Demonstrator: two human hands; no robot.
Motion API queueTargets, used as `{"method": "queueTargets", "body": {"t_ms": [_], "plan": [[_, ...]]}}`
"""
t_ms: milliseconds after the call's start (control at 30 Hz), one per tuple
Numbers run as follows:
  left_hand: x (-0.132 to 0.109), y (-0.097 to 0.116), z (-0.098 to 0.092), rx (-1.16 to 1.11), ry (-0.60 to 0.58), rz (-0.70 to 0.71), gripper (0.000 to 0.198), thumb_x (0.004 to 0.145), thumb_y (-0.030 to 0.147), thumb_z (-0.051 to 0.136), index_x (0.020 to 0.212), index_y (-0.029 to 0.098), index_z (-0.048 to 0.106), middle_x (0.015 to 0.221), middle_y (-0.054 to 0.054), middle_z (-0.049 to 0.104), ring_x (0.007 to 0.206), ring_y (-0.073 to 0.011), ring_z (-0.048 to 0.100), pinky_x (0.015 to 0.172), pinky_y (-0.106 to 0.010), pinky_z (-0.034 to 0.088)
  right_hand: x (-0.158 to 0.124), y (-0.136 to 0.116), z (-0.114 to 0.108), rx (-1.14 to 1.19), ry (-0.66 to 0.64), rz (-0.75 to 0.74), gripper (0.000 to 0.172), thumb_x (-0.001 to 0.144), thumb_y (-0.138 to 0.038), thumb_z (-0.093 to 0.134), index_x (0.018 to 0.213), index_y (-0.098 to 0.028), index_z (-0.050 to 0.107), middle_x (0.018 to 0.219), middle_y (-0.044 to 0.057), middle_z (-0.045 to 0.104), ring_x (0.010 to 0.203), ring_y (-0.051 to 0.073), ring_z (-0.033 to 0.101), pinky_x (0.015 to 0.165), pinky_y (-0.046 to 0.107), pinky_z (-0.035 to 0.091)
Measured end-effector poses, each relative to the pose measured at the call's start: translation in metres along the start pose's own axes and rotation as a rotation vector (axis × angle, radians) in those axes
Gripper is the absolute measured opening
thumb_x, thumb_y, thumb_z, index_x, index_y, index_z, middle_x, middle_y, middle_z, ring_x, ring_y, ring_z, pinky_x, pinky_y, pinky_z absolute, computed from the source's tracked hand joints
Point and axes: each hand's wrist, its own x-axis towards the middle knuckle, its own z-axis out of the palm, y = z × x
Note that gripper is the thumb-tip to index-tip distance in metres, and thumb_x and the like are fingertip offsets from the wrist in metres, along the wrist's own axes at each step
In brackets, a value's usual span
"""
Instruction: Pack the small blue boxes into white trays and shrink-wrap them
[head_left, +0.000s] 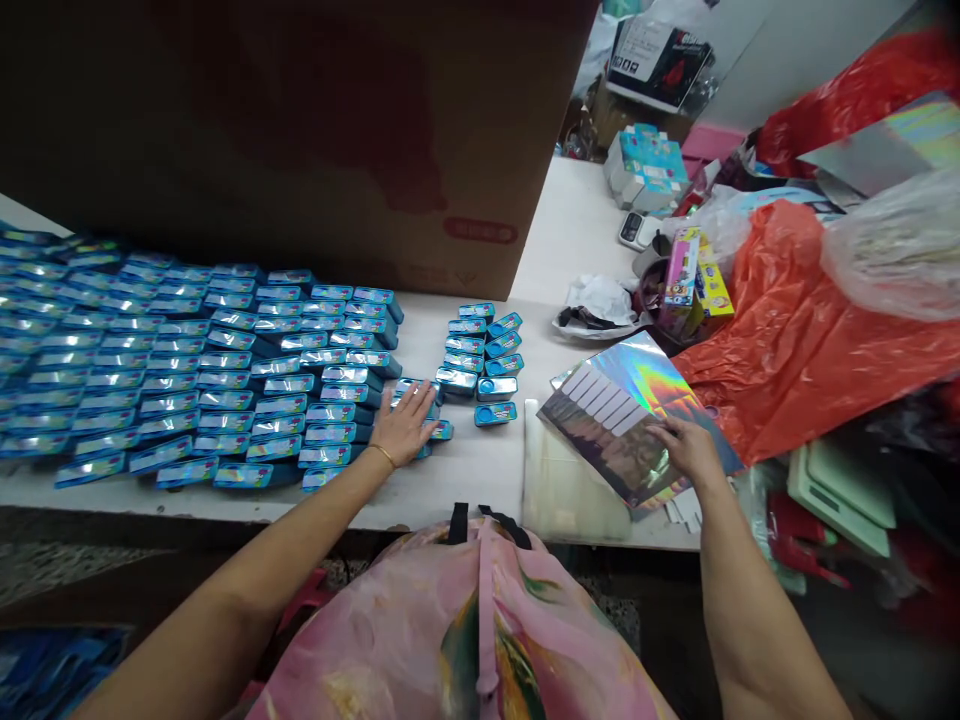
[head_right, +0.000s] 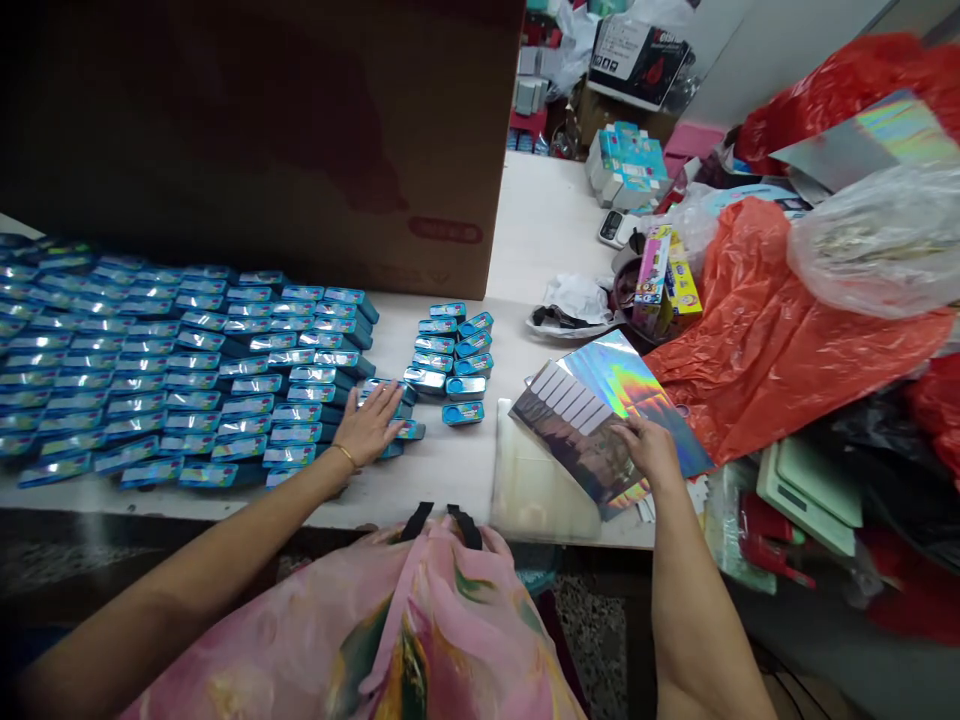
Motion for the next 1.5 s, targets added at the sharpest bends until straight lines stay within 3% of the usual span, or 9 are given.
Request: {"method": "queueTargets", "body": {"t_ms": [167, 467, 633, 767, 867, 1033, 1200, 1300, 1500], "plan": [[0.02, -0.025, -0.018, 0.039, 0.052, -0.027, 0.056, 0.086, 0.04, 0.026, 0.137, 0.018, 0.022, 0.145, -0.007, 0.017, 0.133, -0.0261, 0.009, 0.104, -0.054, -0.001, -0.011, -0.006, 0.003, 0.059, 0.061, -0.019, 0.045, 0.071, -0.059, 0.047, 0.067, -0.017, 0.065, 0.062, 0.005, 0.063, 0.057, 0.017, 0.053, 0.054, 0.025, 0.036], [0.162, 0.045, -0.002, -0.078, 0.037, -0.08, 0.055, 0.087, 0.04, 0.022, 0.138, 0.02, 0.019, 0.146, -0.002, 0.015, 0.133, -0.0231, 0.009, 0.106, -0.051, 0.006, -0.011, -0.045, 0.021, 0.139, 0.088, 0.013, 0.041, 0.074, -0.055, 0.048, 0.065, -0.017, 0.06, 0.059, 0.001, 0.059, 0.056, 0.014, 0.051, 0.053, 0.023, 0.037], [0.156, 0.015, 0.006, -0.111, 0.065, -0.069, 0.049, 0.088, 0.037, 0.022, 0.136, 0.028, 0.023, 0.143, 0.002, 0.025, 0.132, -0.0227, 0.015, 0.104, -0.054, -0.001, -0.013, -0.052, 0.026, 0.194, 0.075, 0.006, 0.035, 0.075, -0.052, 0.049, 0.069, -0.018, 0.059, 0.062, 0.001, 0.058, 0.061, 0.016, 0.053, 0.057, 0.024, 0.04], [0.141, -0.033, -0.006, -0.076, 0.079, -0.133, 0.049, 0.087, 0.035, 0.023, 0.134, 0.022, 0.031, 0.142, -0.004, 0.028, 0.131, -0.0257, 0.017, 0.103, -0.056, -0.004, -0.015, -0.052, 0.025, 0.222, 0.077, 0.019, 0.034, 0.075, -0.05, 0.05, 0.065, -0.019, 0.057, 0.059, -0.001, 0.054, 0.059, 0.015, 0.05, 0.057, 0.024, 0.039], [0.149, -0.044, -0.018, -0.067, 0.114, -0.129, 0.049, 0.087, 0.034, 0.024, 0.133, 0.019, 0.033, 0.142, -0.007, 0.028, 0.131, -0.0264, 0.016, 0.102, -0.055, -0.006, -0.016, -0.055, 0.019, 0.236, 0.102, 0.011, 0.036, 0.075, -0.051, 0.051, 0.061, -0.018, 0.054, 0.056, -0.002, 0.049, 0.055, 0.013, 0.046, 0.054, 0.023, 0.037], [0.177, 0.03, -0.062, -0.259, 0.224, 0.034, 0.057, 0.087, 0.043, 0.028, 0.135, 0.014, 0.025, 0.144, -0.011, 0.021, 0.132, -0.026, 0.013, 0.104, -0.049, 0.006, -0.021, -0.083, -0.011, 0.229, 0.05, -0.11, 0.036, 0.079, -0.047, 0.048, 0.058, -0.018, 0.05, 0.055, -0.003, 0.046, 0.055, 0.011, 0.043, 0.054, 0.022, 0.034], [0.135, 0.142, -0.12, -0.365, 0.173, 0.621, 0.058, 0.076, 0.053, 0.049, 0.12, 0.017, 0.046, 0.122, -0.012, 0.051, 0.116, -0.0274, 0.04, 0.102, -0.048, 0.011, -0.02, -0.123, -0.043, 0.151, -0.095, -0.296, 0.033, 0.081, -0.041, 0.048, 0.06, -0.017, 0.055, 0.057, -0.002, 0.05, 0.055, 0.011, 0.044, 0.053, 0.021, 0.033], [0.102, 0.18, -0.126, -0.358, 0.08, 0.581, 0.027, 0.082, 0.037, 0.046, 0.095, 0.016, 0.058, 0.091, -0.01, 0.061, 0.093, -0.0234, 0.052, 0.086, -0.04, 0.032, -0.023, -0.143, -0.054, 0.063, -0.123, -0.434, 0.024, 0.082, -0.034, 0.049, 0.07, -0.018, 0.062, 0.062, 0.0, 0.057, 0.058, 0.011, 0.049, 0.056, 0.022, 0.036], [0.077, 0.198, -0.12, -0.563, 0.072, 0.402, 0.023, 0.085, 0.03, 0.041, 0.074, 0.018, 0.056, 0.073, -0.005, 0.06, 0.074, -0.0166, 0.053, 0.068, -0.029, 0.036, -0.052, -0.152, -0.057, -0.215, 0.235, -0.685, 0.033, 0.085, -0.019, 0.045, 0.116, -0.027, 0.054, 0.108, 0.006, 0.06, 0.099, 0.022, 0.052, 0.088, 0.04, 0.039]]}}
